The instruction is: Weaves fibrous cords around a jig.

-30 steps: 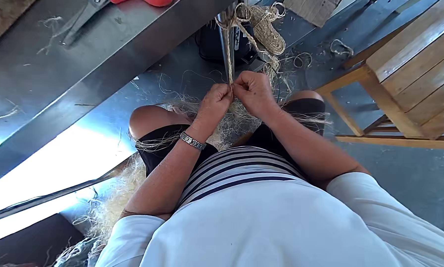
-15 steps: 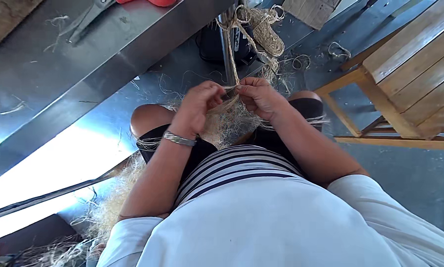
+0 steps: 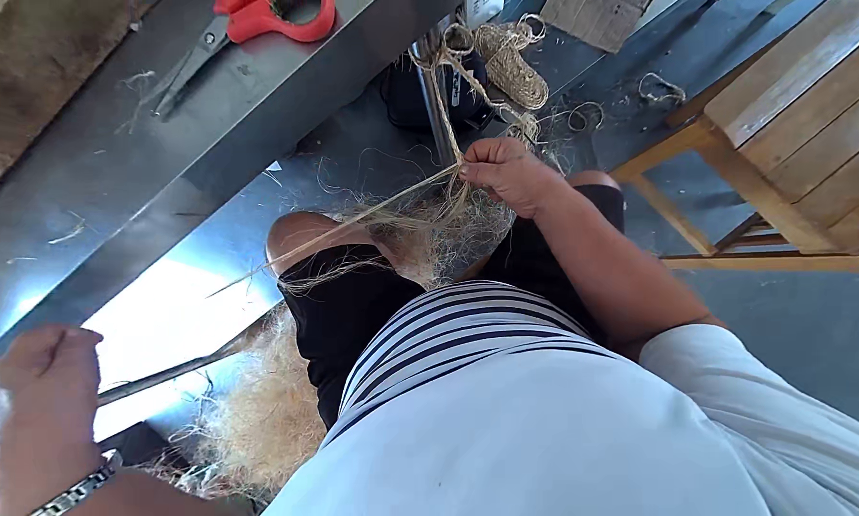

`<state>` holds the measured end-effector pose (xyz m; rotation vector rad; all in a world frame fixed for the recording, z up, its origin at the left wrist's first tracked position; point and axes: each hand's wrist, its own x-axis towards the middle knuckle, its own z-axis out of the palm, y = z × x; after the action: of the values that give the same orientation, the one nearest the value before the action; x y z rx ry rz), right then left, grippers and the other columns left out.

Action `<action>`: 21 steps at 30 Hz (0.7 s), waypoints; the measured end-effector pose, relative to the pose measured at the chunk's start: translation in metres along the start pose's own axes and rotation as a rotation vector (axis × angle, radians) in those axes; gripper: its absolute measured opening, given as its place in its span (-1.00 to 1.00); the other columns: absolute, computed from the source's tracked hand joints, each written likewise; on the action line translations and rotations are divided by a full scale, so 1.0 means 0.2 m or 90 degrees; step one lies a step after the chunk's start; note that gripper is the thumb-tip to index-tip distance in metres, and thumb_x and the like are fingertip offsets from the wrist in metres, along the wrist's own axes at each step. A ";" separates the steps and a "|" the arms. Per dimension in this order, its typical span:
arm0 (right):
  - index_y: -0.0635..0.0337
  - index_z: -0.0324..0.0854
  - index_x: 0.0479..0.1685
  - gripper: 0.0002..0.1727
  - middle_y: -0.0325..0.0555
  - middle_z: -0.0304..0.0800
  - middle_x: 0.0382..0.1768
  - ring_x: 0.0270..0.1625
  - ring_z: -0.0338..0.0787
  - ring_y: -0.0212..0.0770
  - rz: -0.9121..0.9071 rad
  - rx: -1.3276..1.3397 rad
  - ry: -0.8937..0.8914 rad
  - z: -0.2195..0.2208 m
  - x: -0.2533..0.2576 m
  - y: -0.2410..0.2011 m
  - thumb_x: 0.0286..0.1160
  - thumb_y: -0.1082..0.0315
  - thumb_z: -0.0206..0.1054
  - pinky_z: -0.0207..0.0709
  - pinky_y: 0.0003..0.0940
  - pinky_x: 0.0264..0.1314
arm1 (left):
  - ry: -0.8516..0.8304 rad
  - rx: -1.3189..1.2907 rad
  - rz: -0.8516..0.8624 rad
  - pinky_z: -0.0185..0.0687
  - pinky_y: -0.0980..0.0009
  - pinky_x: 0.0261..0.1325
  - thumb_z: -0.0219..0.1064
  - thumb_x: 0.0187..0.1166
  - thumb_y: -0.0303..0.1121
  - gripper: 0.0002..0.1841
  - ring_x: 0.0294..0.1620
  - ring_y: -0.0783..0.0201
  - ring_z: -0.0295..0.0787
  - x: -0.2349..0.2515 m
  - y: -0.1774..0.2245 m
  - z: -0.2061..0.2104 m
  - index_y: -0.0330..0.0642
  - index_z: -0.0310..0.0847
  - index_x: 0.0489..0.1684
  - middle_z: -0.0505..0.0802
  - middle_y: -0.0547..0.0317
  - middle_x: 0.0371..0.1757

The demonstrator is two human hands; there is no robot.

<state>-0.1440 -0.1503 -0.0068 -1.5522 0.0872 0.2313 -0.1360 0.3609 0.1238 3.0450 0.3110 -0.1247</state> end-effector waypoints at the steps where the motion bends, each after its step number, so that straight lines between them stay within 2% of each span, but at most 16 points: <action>1: 0.10 0.51 -0.41 -0.79 -0.43 0.38 -0.62 -0.65 0.25 -0.59 -0.002 -0.019 0.003 -0.01 0.00 0.01 0.69 0.44 0.22 0.10 -0.69 -0.59 | 0.003 0.046 -0.048 0.33 -0.51 0.25 -0.09 0.81 -0.11 -0.45 0.29 -0.49 0.62 -0.02 0.04 -0.02 -0.48 0.60 0.26 0.70 -0.60 0.21; 2: 0.12 0.52 -0.40 -0.79 -0.42 0.38 -0.61 -0.63 0.27 -0.58 -0.005 -0.032 0.006 -0.01 0.00 0.01 0.69 0.44 0.22 0.11 -0.68 -0.57 | 0.018 0.072 -0.040 0.24 -0.57 0.34 -0.11 0.83 -0.11 -0.44 0.42 -0.55 0.54 -0.04 0.09 -0.02 -0.48 0.59 0.31 0.66 -0.62 0.32; 4: 0.12 0.51 -0.38 -0.80 -0.42 0.39 -0.59 -0.61 0.28 -0.59 -0.011 -0.048 0.003 -0.02 -0.01 0.03 0.70 0.43 0.21 0.13 -0.69 -0.54 | 0.073 0.029 0.146 0.31 -0.54 0.31 -0.09 0.85 -0.12 -0.47 0.37 -0.56 0.57 -0.08 0.20 0.03 -0.44 0.63 0.26 0.69 -0.60 0.26; 5: 0.12 0.51 -0.36 -0.81 -0.43 0.39 -0.58 -0.61 0.28 -0.59 -0.012 -0.054 -0.002 -0.01 -0.01 0.03 0.71 0.42 0.21 0.13 -0.69 -0.53 | 0.077 -0.040 0.268 0.37 -0.45 0.34 -0.07 0.86 -0.18 -0.50 0.35 -0.50 0.60 -0.10 0.32 0.05 -0.46 0.63 0.27 0.71 -0.57 0.23; 7: 0.13 0.49 -0.35 -0.82 -0.43 0.38 -0.58 -0.61 0.28 -0.61 -0.020 -0.052 -0.010 0.00 -0.01 0.03 0.71 0.43 0.20 0.14 -0.70 -0.54 | 0.015 -0.203 0.466 0.43 -0.15 0.48 -0.09 0.82 -0.28 -0.53 0.37 -0.29 0.61 -0.14 0.69 0.10 -0.53 0.59 0.31 0.70 -0.49 0.27; 9: 0.12 0.49 -0.35 -0.82 -0.45 0.39 -0.58 -0.60 0.30 -0.62 -0.032 -0.044 -0.007 0.02 -0.01 0.04 0.71 0.43 0.20 0.17 -0.71 -0.53 | -0.075 -0.313 0.574 0.47 0.02 0.50 -0.07 0.80 -0.27 -0.53 0.41 -0.07 0.64 -0.10 1.05 0.23 -0.47 0.60 0.34 0.73 -0.35 0.32; 10: 0.12 0.49 -0.35 -0.82 -0.44 0.41 -0.58 -0.58 0.33 -0.62 -0.035 -0.046 -0.004 0.02 -0.01 0.04 0.70 0.43 0.20 0.20 -0.70 -0.50 | -0.149 -0.331 0.575 0.45 0.03 0.53 -0.07 0.80 -0.24 -0.52 0.46 -0.01 0.61 -0.07 1.20 0.31 -0.41 0.57 0.41 0.71 -0.28 0.38; 12: 0.14 0.51 -0.33 -0.83 -0.41 0.45 -0.55 -0.54 0.39 -0.60 -0.037 -0.061 0.007 0.03 -0.01 0.03 0.70 0.43 0.21 0.26 -0.67 -0.44 | -0.331 -0.390 0.506 0.42 0.08 0.58 -0.04 0.80 -0.25 -0.52 0.54 0.10 0.56 -0.01 1.47 0.46 -0.35 0.46 0.54 0.65 -0.18 0.49; 13: 0.15 0.51 -0.32 -0.84 -0.41 0.47 -0.53 -0.52 0.41 -0.60 -0.037 -0.071 0.011 0.03 -0.01 0.03 0.70 0.43 0.21 0.28 -0.67 -0.42 | -0.414 -0.443 0.454 0.44 0.16 0.53 -0.03 0.82 -0.25 -0.54 0.47 0.19 0.58 0.00 1.57 0.53 -0.32 0.43 0.55 0.67 -0.11 0.46; 14: 0.16 0.53 -0.29 -0.85 -0.39 0.52 -0.50 -0.47 0.46 -0.59 -0.034 -0.081 0.013 0.03 -0.01 0.03 0.71 0.42 0.21 0.34 -0.65 -0.36 | -0.475 -0.498 0.408 0.50 0.28 0.35 -0.02 0.83 -0.27 -0.58 0.28 0.30 0.63 0.00 1.64 0.58 -0.30 0.44 0.51 0.71 -0.03 0.32; 15: 0.19 0.55 -0.27 -0.86 -0.36 0.59 -0.46 -0.41 0.53 -0.58 -0.031 -0.089 0.014 0.02 -0.01 0.02 0.71 0.42 0.21 0.41 -0.62 -0.26 | -0.514 -0.537 0.375 0.55 0.42 0.08 -0.01 0.85 -0.28 -0.66 -0.02 0.42 0.63 -0.02 1.69 0.62 -0.28 0.47 0.38 0.72 0.10 0.06; 16: 0.19 0.55 -0.29 -0.85 -0.35 0.59 -0.46 -0.39 0.54 -0.57 -0.032 -0.096 0.016 0.01 -0.01 0.02 0.71 0.42 0.22 0.43 -0.60 -0.23 | -0.532 -0.560 0.354 0.49 0.53 -0.23 0.00 0.85 -0.29 -0.75 -0.31 0.50 0.55 -0.03 1.72 0.65 -0.23 0.49 0.20 0.66 0.23 -0.21; 17: 0.19 0.54 -0.31 -0.83 -0.36 0.54 -0.48 -0.41 0.52 -0.56 -0.034 -0.102 0.019 0.00 -0.01 0.02 0.71 0.42 0.23 0.41 -0.60 -0.24 | -0.541 -0.565 0.347 0.33 0.61 -0.43 0.00 0.85 -0.30 -0.82 -0.50 0.55 0.40 -0.03 1.74 0.68 -0.18 0.46 0.02 0.55 0.31 -0.37; 19: 0.19 0.56 -0.32 -0.83 -0.37 0.51 -0.50 -0.43 0.49 -0.56 -0.043 -0.116 0.014 -0.02 0.00 0.04 0.70 0.42 0.24 0.40 -0.60 -0.26 | -0.524 -0.533 0.369 0.19 0.56 -0.41 0.01 0.85 -0.33 -0.81 -0.52 0.52 0.27 -0.01 1.75 0.71 -0.17 0.44 -0.18 0.45 0.33 -0.42; 21: 0.20 0.58 -0.33 -0.83 -0.37 0.49 -0.53 -0.47 0.46 -0.56 -0.053 -0.143 0.008 -0.03 0.00 0.05 0.68 0.40 0.25 0.36 -0.59 -0.31 | -0.491 -0.485 0.416 0.20 0.50 -0.36 0.04 0.83 -0.34 -0.76 -0.49 0.49 0.28 0.02 1.74 0.73 -0.16 0.44 -0.32 0.46 0.31 -0.45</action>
<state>-0.1455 -0.1563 -0.0164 -1.7775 0.0057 0.1699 -0.0720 0.0086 0.0026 2.0006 -0.5508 -0.8532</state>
